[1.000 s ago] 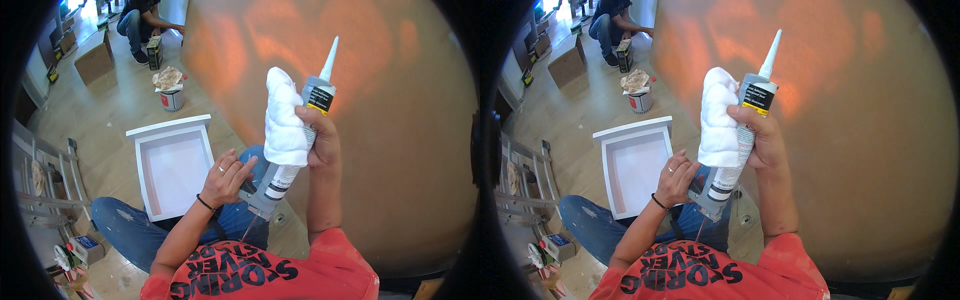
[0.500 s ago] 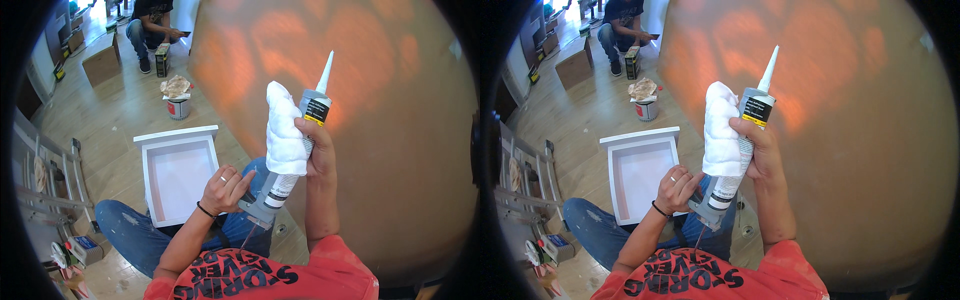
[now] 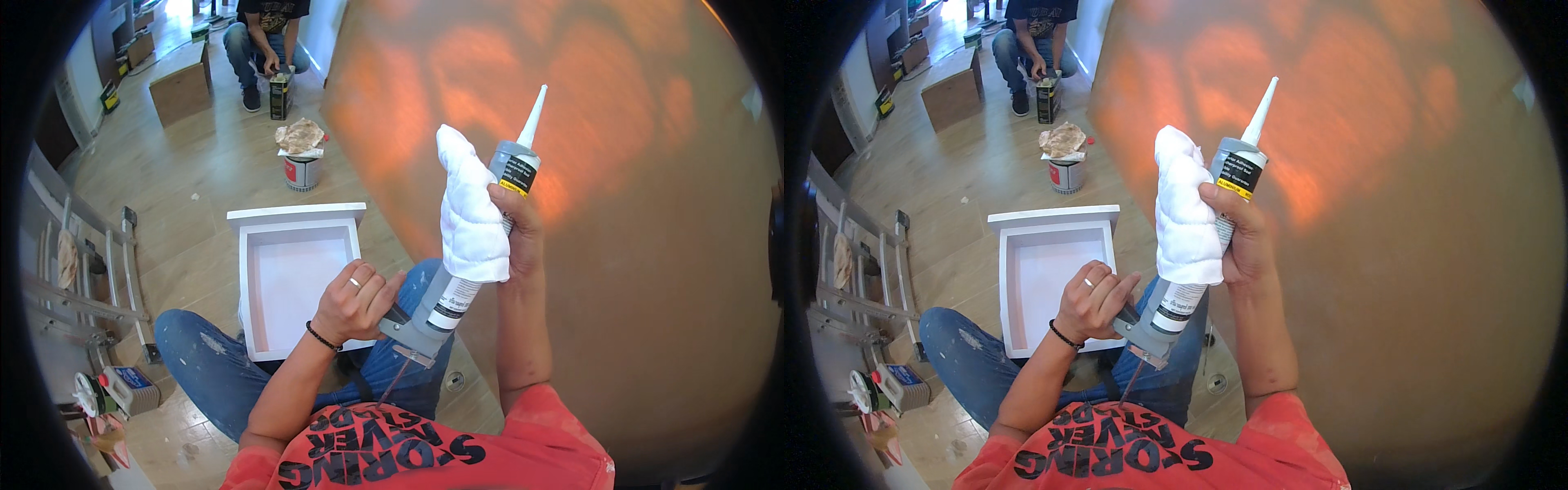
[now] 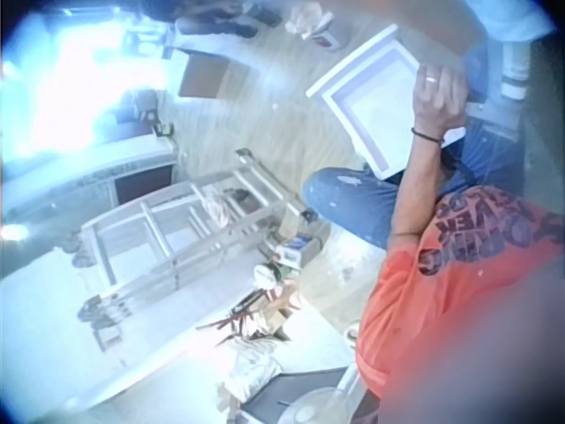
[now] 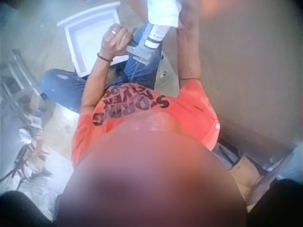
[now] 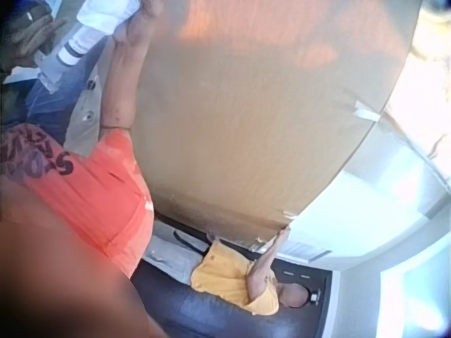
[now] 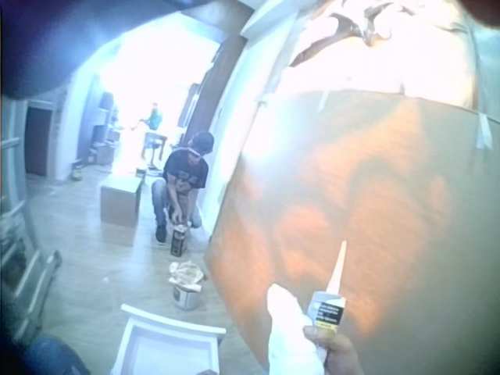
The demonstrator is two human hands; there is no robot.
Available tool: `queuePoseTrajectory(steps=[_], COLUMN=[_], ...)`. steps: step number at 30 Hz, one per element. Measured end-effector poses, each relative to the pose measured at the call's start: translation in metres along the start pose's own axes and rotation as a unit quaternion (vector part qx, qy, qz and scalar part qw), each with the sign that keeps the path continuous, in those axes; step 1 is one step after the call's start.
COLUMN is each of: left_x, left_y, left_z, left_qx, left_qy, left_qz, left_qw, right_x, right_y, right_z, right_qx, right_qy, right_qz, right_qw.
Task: The person sits on the floor and applies a bead of sealant to the inner edges of a white drawer using a caulking gun. They then smooth the bead with their finger and wipe away excess material with a white cloth.
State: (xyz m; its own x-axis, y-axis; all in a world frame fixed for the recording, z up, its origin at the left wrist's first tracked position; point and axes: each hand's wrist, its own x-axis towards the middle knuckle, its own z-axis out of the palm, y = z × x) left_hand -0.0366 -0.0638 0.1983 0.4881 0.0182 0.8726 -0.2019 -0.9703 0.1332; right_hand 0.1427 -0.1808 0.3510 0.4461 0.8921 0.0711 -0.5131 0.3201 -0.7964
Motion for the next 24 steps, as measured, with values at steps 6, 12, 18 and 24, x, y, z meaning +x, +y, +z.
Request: queuePoseTrajectory(steps=[6,12,18,24], left_x=[0.000,-0.004,0.001,0.032], left_y=[-0.002,0.007,0.028,-0.026], left_z=[-0.012,-0.006,-0.029,-0.100], left_qx=[0.031,0.061,-0.142,-0.527], left_qy=[-0.017,-0.038,-0.088,0.147], left_qz=[-0.002,-0.039,-0.155,-0.400], left_qw=[0.999,0.997,0.974,0.735], right_x=[0.004,0.002,-0.022,-0.034], right_y=[0.004,-0.002,-0.039,-0.045], right_z=[0.019,0.027,0.050,0.063], right_qx=[0.010,-0.066,-0.285,-0.630], right_qy=[-0.007,0.027,0.045,-0.019], right_qz=[-0.004,-0.036,-0.061,-0.078], right_qw=[1.000,0.997,0.955,0.772])
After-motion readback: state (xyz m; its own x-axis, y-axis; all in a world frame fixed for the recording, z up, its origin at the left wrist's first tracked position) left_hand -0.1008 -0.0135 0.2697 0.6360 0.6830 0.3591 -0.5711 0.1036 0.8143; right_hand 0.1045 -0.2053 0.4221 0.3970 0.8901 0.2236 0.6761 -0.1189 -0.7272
